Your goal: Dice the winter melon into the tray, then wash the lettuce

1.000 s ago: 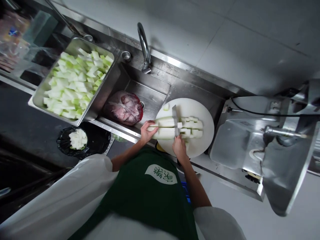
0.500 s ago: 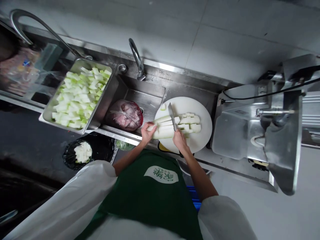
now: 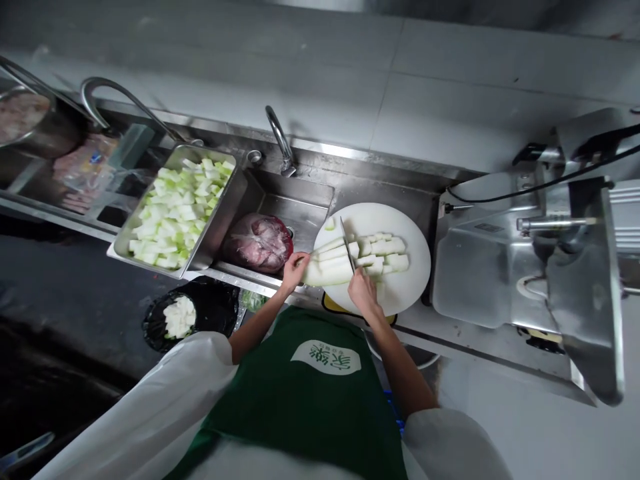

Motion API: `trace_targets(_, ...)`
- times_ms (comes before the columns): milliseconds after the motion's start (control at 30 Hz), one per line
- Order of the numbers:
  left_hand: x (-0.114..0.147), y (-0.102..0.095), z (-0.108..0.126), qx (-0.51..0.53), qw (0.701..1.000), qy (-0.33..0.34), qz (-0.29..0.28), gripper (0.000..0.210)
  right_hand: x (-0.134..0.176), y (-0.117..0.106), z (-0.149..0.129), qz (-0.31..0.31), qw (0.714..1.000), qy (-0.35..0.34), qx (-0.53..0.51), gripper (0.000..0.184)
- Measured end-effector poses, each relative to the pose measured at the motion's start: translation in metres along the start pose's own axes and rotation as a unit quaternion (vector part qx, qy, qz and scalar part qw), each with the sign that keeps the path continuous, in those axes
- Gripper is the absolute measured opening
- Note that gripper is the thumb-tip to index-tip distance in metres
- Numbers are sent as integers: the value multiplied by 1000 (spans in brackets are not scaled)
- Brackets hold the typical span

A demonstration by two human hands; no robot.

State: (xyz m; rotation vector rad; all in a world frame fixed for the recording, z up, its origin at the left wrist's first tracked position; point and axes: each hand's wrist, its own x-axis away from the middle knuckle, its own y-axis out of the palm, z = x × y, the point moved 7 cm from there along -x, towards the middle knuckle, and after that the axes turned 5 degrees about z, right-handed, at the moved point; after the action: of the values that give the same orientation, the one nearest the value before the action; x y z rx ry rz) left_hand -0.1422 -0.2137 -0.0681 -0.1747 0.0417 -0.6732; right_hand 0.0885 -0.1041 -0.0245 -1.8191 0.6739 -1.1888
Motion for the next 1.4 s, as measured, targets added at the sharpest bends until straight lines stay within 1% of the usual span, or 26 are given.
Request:
trace_targets(133,-9,1,-13,18,993,-110,-51,39,-1,-1,12,-9,1000,19,-17,32)
trace_targets(200,-16,4,-14,0,987,-137,-83,42,-3,-2,18,-13,999,26,-26,32)
trace_targets(267,-26,6,-12,-20,983,-139,-114,44,-4,-2,21,-17,999,30,-34,32)
trace_targets(400,-52,18,-4,-64,975,-124,-174,40,-4,0,22,-26,998,38,-42,32)
trace_targets(467,-69,31,0,-95,971,-108,-193,34,-4,1,21,-24,998,40,-44,32)
trace_targets(500,-79,39,3,-111,970,-97,-193,30,-4,2,21,-23,998,39,-45,32)
trace_targets(567,-100,59,9,-139,971,-75,-181,22,-4,2,20,-25,998,40,-46,33)
trace_targets(600,-110,71,13,-158,970,-61,-175,23,-4,2,19,-27,998,40,-46,33)
trace_targets(633,-119,84,17,-182,966,-42,-177,30,-4,2,19,-31,998,41,-47,34)
trace_targets(700,-132,111,24,-233,953,-3,-196,43,-3,0,18,-39,997,43,-50,34)
trace_targets(767,-141,130,29,-271,937,26,-221,41,-1,-1,17,-45,996,46,-60,33)
trace_targets(800,-145,135,31,-279,932,33,-229,35,1,-2,17,-46,996,47,-66,32)
trace_targets(867,-153,137,37,-284,929,40,-232,24,6,-2,17,-47,995,50,-79,31)
trace_targets(967,-165,139,57,-282,934,68,-211,17,14,2,16,-56,992,54,-101,32)
trace_targets(1000,-166,145,67,-272,936,84,-207,19,16,4,15,-61,991,53,-106,33)
trace_targets(1033,-163,156,78,-256,936,107,-218,22,16,7,14,-66,990,54,-108,34)
trace_targets(1067,-156,173,88,-240,929,137,-247,25,16,9,13,-70,990,53,-109,36)
trace_targets(1100,-145,193,98,-224,916,168,-289,26,15,11,13,-73,990,52,-108,37)
trace_targets(1167,-115,235,113,-209,871,220,-385,24,12,13,13,-72,990,52,-105,39)
trace_targets(1233,-87,269,116,-235,818,230,-472,21,9,13,15,-71,991,52,-105,39)
trace_targets(1267,-76,279,114,-255,791,225,-509,19,8,14,17,-71,990,52,-107,38)
trace_targets(1300,-68,285,113,-272,767,220,-538,18,7,14,19,-73,990,52,-110,37)
trace_targets(1333,-62,287,111,-284,749,218,-557,19,7,14,20,-75,989,52,-116,36)
trace_targets(1367,-60,285,112,-288,742,220,-565,23,7,15,22,-76,988,52,-122,35)
trace_targets(1400,-61,279,114,-282,747,225,-558,30,6,15,23,-74,987,54,-129,35)
